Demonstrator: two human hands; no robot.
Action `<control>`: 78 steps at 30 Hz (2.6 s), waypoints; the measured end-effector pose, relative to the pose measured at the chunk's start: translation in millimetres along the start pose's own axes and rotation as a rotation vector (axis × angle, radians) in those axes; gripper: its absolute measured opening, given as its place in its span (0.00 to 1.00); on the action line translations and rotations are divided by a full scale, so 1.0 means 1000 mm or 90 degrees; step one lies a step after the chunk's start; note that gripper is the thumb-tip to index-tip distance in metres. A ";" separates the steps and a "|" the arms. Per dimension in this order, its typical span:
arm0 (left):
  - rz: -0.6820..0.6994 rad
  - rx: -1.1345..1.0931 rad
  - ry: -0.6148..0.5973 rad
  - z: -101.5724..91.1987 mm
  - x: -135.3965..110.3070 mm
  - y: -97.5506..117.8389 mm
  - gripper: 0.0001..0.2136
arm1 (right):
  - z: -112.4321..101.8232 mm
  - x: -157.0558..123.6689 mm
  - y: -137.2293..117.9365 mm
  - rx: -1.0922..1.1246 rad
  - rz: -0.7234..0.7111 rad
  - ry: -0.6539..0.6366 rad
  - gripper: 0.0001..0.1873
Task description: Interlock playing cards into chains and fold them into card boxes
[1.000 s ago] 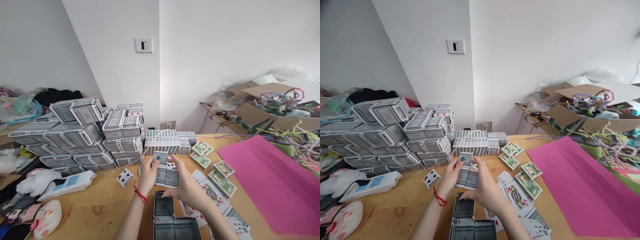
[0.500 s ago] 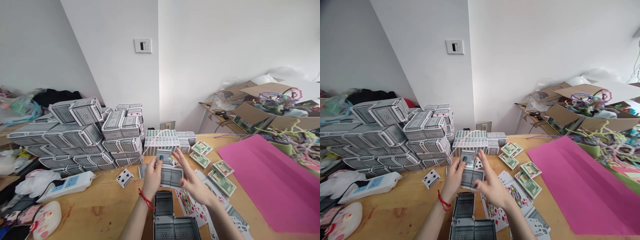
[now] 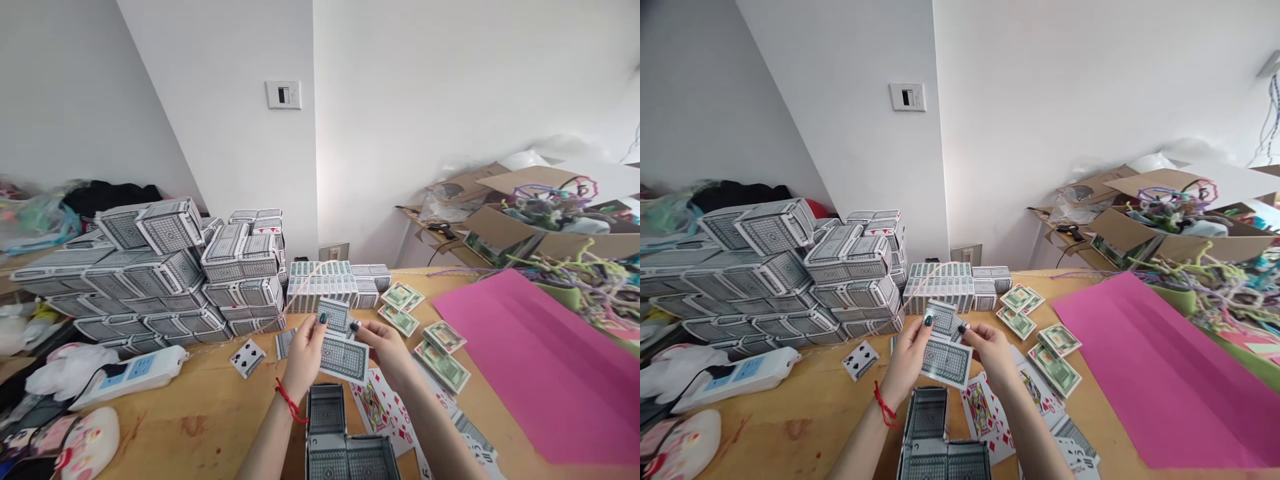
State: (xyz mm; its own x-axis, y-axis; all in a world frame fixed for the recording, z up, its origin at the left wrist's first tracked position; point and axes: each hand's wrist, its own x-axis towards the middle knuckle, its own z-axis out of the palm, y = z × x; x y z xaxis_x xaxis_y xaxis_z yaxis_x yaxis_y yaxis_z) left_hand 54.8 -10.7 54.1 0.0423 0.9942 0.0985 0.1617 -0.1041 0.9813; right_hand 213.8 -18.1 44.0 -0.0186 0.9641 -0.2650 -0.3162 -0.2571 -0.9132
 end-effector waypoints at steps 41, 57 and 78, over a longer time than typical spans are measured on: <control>0.023 0.043 0.175 -0.026 0.012 -0.008 0.13 | 0.000 0.001 -0.005 0.138 -0.114 0.051 0.26; 0.040 0.116 0.284 -0.015 0.000 0.006 0.12 | 0.001 0.003 0.001 0.265 0.016 -0.093 0.09; 0.029 0.022 0.211 -0.003 -0.007 0.010 0.11 | 0.026 -0.012 -0.001 0.208 -0.082 -0.029 0.22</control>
State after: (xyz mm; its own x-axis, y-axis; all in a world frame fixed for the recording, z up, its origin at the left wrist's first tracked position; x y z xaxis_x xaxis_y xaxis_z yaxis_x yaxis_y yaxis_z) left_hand 53.0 -18.2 64.2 -0.2724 0.9420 0.1959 0.2011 -0.1434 0.9690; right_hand 189.4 -27.6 56.3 0.0007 0.9912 -0.1327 -0.6049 -0.1053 -0.7893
